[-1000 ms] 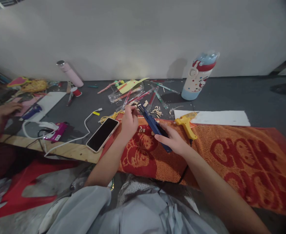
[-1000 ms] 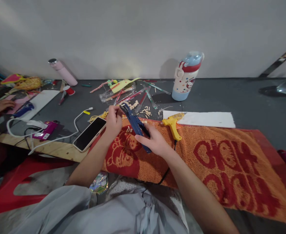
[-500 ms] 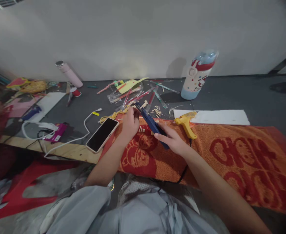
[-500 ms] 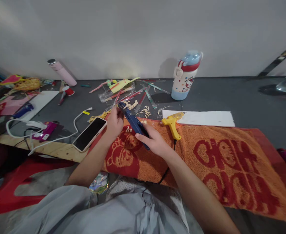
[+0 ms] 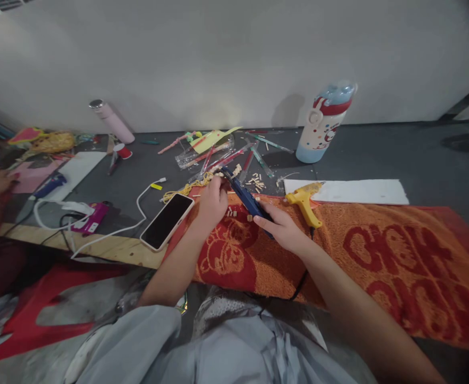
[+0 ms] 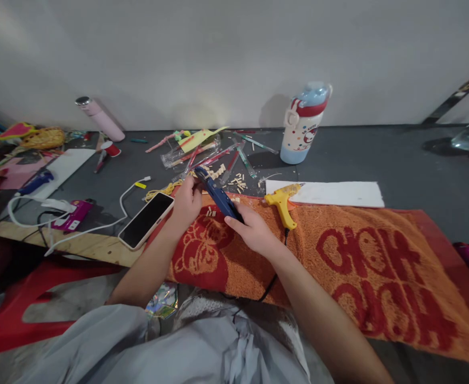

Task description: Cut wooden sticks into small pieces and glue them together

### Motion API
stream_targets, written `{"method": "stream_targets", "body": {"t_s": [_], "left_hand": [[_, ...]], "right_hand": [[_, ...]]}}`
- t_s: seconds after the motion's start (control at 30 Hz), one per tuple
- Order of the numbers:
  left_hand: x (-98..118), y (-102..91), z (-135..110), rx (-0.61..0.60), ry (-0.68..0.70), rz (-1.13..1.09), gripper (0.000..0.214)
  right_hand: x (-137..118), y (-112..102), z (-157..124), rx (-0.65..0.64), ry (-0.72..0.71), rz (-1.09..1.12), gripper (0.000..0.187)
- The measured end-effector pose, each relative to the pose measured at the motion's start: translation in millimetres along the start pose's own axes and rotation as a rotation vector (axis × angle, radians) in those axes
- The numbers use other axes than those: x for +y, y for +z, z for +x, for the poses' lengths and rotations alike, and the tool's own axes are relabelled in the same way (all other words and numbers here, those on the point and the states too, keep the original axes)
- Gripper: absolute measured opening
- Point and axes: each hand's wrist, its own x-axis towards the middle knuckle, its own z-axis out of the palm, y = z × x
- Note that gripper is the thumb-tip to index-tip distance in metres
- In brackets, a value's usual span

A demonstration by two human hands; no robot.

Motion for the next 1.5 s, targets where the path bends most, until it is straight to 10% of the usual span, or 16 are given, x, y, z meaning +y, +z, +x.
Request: {"method": "stream_targets", "body": {"t_s": [0.63, 0.87, 1.5], "left_hand": [[1, -46.8, 16, -0.41, -0.126, 0.295, 0.014], [15, -55.8, 8, -0.049, 0.04, 0.296, 0.022], [37, -55.2, -5, -0.227, 0.228, 0.444, 0.023]], "right_hand": [[-1, -3, 0, 0.016, 0.077, -0.264, 0.04], [-6, -3, -2, 0.01, 0.001, -0.549, 0.043], [-15, 5, -8, -0.044, -0.127, -0.812, 0.045]]}}
